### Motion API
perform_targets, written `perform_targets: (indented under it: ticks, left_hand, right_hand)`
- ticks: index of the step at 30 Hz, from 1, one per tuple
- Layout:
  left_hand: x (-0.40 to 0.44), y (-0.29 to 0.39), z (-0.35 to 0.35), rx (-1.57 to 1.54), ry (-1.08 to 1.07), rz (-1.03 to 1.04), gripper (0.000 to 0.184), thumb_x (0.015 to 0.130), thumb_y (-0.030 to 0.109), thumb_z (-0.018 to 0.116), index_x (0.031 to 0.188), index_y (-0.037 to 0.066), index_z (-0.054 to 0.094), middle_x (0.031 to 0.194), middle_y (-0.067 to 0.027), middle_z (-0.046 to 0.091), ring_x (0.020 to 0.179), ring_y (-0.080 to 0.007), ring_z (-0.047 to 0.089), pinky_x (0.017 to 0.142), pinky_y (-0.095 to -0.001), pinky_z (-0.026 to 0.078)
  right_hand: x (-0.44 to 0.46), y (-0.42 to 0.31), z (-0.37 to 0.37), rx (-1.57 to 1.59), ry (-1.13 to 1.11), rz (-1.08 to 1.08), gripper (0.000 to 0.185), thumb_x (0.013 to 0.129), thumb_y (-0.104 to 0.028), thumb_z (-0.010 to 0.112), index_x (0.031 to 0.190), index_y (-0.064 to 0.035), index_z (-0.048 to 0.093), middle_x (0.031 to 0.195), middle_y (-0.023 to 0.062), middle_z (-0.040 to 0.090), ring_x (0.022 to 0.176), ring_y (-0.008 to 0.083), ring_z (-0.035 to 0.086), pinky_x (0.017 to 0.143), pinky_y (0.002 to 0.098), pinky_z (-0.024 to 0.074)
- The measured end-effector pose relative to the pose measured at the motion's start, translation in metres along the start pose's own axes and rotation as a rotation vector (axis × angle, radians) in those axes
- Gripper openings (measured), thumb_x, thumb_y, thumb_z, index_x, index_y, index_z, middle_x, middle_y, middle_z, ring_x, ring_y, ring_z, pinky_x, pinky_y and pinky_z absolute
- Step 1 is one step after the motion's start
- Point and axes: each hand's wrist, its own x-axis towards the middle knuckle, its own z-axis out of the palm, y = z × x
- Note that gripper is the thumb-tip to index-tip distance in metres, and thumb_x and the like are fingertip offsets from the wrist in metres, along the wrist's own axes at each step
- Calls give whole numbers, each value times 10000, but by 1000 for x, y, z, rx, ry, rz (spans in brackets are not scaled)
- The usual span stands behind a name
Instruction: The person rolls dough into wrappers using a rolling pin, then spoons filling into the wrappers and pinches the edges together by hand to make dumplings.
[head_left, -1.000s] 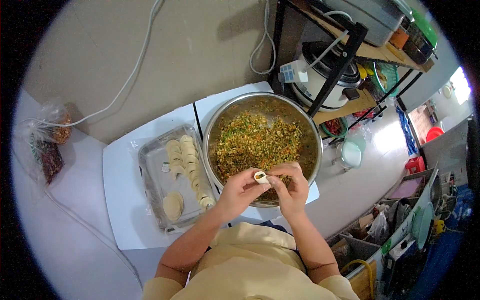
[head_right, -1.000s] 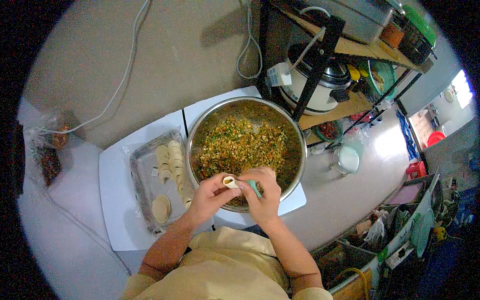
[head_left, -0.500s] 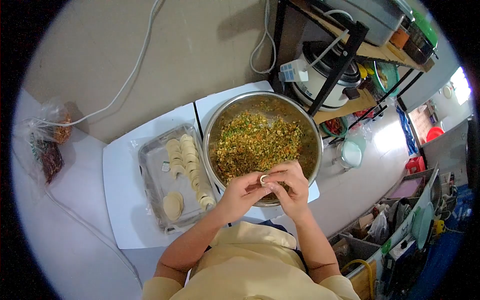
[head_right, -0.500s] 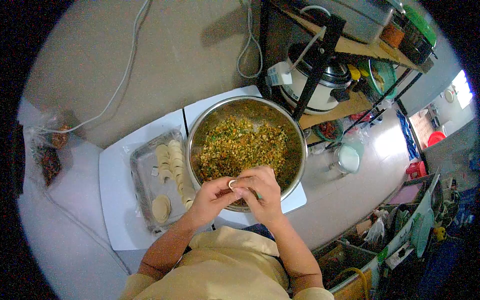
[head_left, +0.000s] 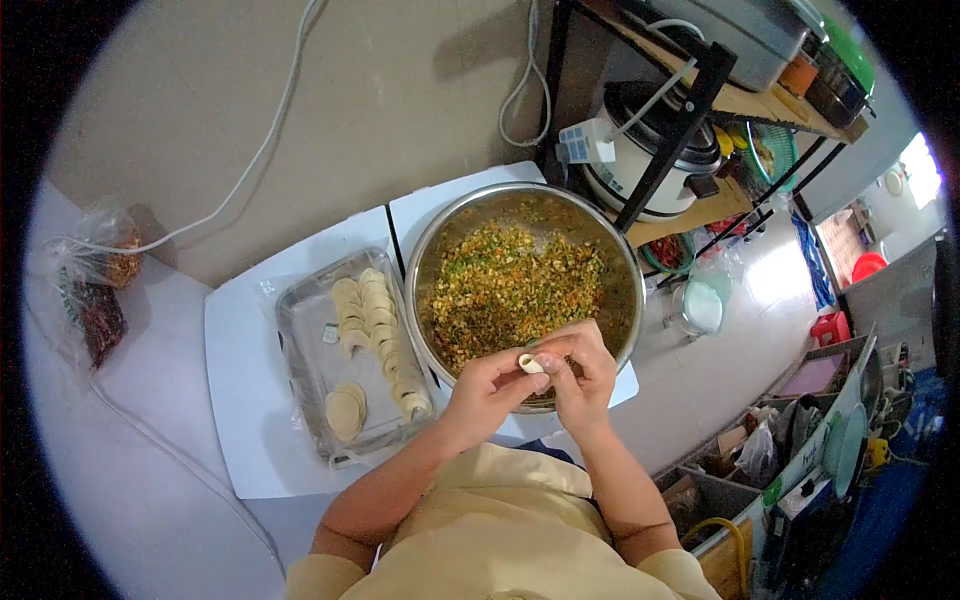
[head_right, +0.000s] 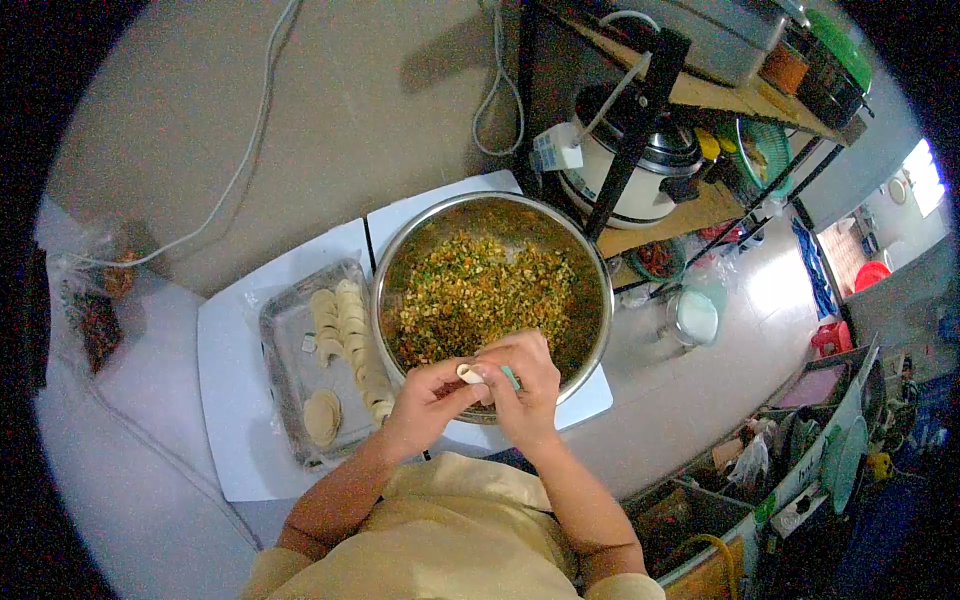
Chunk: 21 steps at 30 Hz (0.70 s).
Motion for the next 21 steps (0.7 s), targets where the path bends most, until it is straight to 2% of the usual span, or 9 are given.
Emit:
perform_targets:
  ticks: [3,5,8,11,13,15,17,19,21]
  left_hand:
    - [1,3,0,2,23,-21,155,880,83,599,1006,-6,617,856,13,622,762,-40,532,669,-213,447]
    - [1,4,-1,-13,46,-25,153,883,91,597,999,-6,618,848,20,618,754,-36,525,664,-210,441]
    - [1,4,-4,45,0,-35,157,887,97,591,1002,-6,617,841,20,613,754,-36,517,662,-210,434]
    - [1,3,-5,56,-34,-29,158,895,106,582,998,-10,612,832,20,607,742,-36,505,647,-213,425]
    - [1,5,-7,28,-68,-88,194,913,105,562,1057,-20,596,923,-10,614,834,-54,552,725,-216,453]
    - [1,4,-7,-39,-74,-96,195,915,111,561,1054,-23,594,916,-10,613,826,-56,558,717,-217,458]
    - [2,3,-8,-106,-82,-106,197,917,116,559,1050,-26,592,909,-11,611,818,-58,564,709,-218,463]
    - [1,3,-11,96,-113,-109,192,922,110,550,1047,-32,586,901,-18,610,813,-69,581,713,-223,474]
    - [1,5,-9,62,-106,-113,190,923,108,546,1038,-39,586,897,-24,609,818,-74,584,724,-232,490]
  right_hand:
    - [7,-2,-2,20,-35,-34,53,760,-92,658,795,-65,686,845,55,638,790,221,562,717,328,407]
    - [11,-8,-4,-53,-112,-86,56,758,-44,626,784,-21,669,812,87,628,774,211,549,700,322,419]
    - [10,-6,-4,-130,-83,-123,74,750,-48,629,794,-20,682,815,95,635,779,217,555,707,323,414]
    - [8,-1,-4,-135,-83,-84,85,760,-89,648,829,-70,696,865,85,642,788,233,577,724,343,406]
    - [8,-5,-3,-88,-86,-45,73,760,-84,645,816,-68,689,856,87,639,789,238,577,724,348,407]
    - [9,-6,-4,-40,-93,-6,61,759,-79,642,803,-66,683,846,90,636,790,242,577,724,353,407]
    - [10,-5,-6,-93,-171,-57,66,762,-75,635,805,-56,682,848,93,637,797,242,577,738,349,411]
    - [8,-3,-5,-99,-139,-34,69,761,-79,641,807,-50,685,850,95,641,801,241,578,748,346,412]
    - [5,-1,-3,-105,-105,-12,74,760,-83,647,809,-44,687,852,97,646,805,239,578,757,343,414]
